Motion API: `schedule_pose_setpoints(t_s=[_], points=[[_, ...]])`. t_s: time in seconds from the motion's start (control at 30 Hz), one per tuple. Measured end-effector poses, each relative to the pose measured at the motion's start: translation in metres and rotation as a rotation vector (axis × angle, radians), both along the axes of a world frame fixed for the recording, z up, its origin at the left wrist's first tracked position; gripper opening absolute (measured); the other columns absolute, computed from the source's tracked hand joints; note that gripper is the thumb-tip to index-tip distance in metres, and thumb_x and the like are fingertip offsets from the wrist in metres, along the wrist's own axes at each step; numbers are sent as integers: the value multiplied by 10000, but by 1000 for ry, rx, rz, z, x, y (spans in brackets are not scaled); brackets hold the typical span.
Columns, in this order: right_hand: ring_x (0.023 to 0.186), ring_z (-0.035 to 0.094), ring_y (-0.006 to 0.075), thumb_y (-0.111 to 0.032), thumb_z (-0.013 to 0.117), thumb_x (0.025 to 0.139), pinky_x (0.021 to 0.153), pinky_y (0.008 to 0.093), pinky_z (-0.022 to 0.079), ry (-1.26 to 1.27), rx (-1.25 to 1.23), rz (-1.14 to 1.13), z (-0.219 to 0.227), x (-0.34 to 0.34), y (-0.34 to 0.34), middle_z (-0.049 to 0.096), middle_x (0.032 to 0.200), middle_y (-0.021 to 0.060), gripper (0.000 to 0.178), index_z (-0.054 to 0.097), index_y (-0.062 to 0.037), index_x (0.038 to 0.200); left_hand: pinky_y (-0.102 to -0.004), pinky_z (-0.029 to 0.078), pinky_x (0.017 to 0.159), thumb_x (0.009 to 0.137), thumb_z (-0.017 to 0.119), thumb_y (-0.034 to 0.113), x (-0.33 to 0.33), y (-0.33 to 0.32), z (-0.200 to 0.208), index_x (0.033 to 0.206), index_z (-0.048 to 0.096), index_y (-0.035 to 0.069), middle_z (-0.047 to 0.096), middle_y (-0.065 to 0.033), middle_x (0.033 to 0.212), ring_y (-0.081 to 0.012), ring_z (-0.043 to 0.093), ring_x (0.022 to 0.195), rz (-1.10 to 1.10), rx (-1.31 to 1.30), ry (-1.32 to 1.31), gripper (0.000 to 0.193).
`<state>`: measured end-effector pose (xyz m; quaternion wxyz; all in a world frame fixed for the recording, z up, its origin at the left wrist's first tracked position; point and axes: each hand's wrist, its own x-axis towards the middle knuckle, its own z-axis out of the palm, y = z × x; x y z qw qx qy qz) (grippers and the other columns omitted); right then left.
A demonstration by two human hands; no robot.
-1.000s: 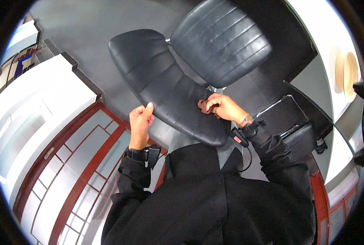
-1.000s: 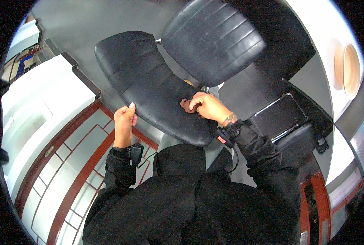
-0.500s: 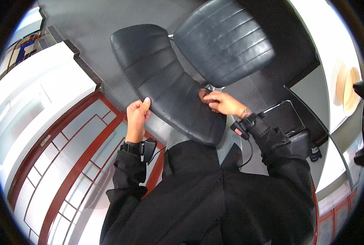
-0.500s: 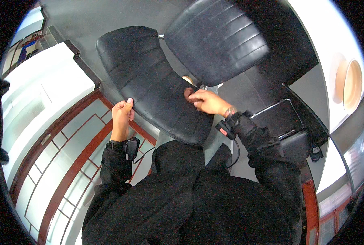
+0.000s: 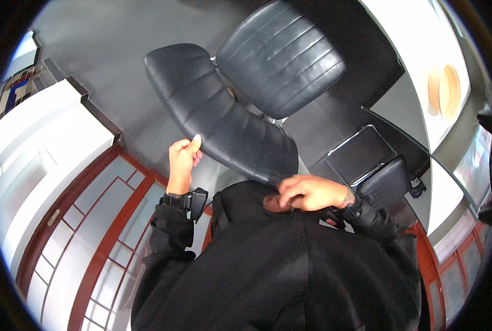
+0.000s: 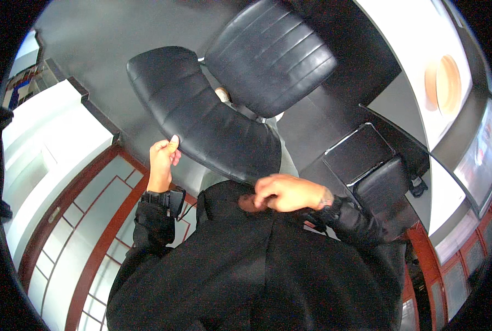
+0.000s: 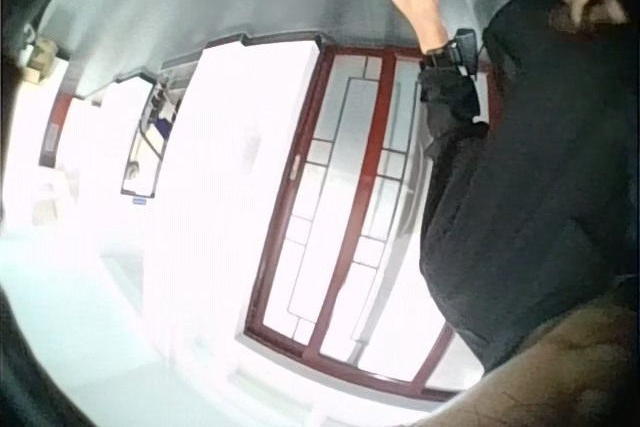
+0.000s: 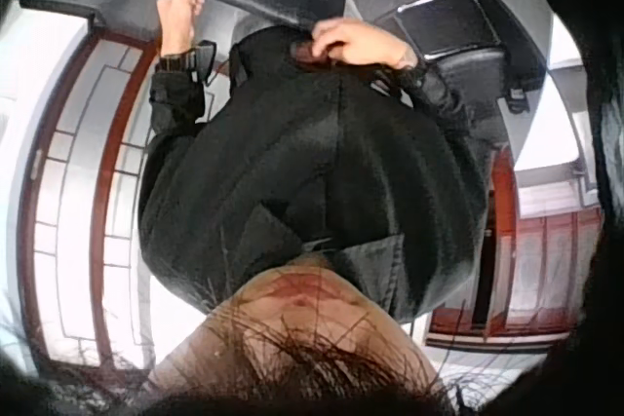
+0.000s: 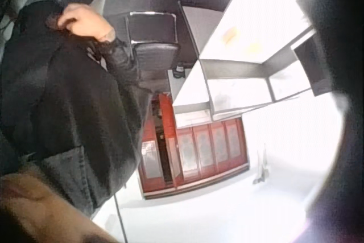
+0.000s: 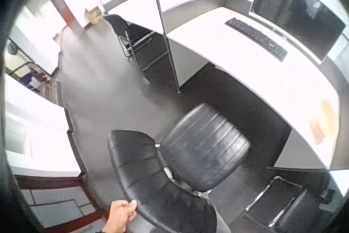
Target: The person wipes a computer monitor, desk surface, and office chair using a cloth repeatedly dipped in a bowl of water. They clean the monitor screen, the desk around the keyboard, and the chair armrests and seat, then place the bowl on the desk.
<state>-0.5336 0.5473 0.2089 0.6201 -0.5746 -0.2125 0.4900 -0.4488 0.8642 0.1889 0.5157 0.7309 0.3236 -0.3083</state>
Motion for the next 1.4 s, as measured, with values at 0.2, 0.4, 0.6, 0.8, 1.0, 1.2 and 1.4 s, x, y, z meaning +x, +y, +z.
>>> schedule_pose_setpoints(t_s=[0.2,0.4,0.6,0.8,1.0,1.2,1.4], points=[[718,662,229,-234,514,840,716,351,517,430,-868,-205,40,13,-33,676,790,95,279,630,-92,1050,-235,330,461,861,642,283,10,8,1,597,529,52,536,-41,562,-94,441,472,-37,-138,85,369],[919,617,332,-204,607,827,851,357,486,118,-722,-397,22,31,27,599,1050,179,512,379,-67,1265,-232,342,469,854,642,277,14,17,-2,596,568,31,560,-52,577,-92,459,484,-141,-134,103,365],[951,610,330,-85,695,672,799,363,479,113,-389,-208,23,38,46,581,1025,221,808,278,-63,1363,-213,355,503,882,608,254,15,27,-3,632,581,39,565,-16,606,-66,466,531,-301,-174,53,331],[914,549,401,-274,647,803,779,446,445,-269,-689,-223,6,24,69,549,927,200,321,525,-10,939,-208,374,510,923,553,225,28,35,3,698,540,44,560,-11,652,-60,464,543,-125,-164,-91,290],[816,556,443,-222,570,862,718,488,461,-305,-728,-328,-37,23,80,528,905,259,310,421,9,1007,-195,334,496,893,611,265,54,40,-11,644,472,77,494,38,591,-24,413,552,-273,-61,-187,342],[831,581,473,-158,546,811,721,515,481,-267,-963,-178,-126,40,62,560,947,276,288,416,-5,1018,-213,333,503,884,626,288,52,37,-17,634,435,82,443,56,582,-33,379,559,-265,-36,-201,376],[965,578,408,-200,524,843,812,459,464,51,-852,-222,-171,50,39,592,1082,226,339,533,-45,1144,-206,341,504,880,633,297,55,38,-18,637,436,91,449,49,578,-33,397,552,-234,-87,-166,374]])
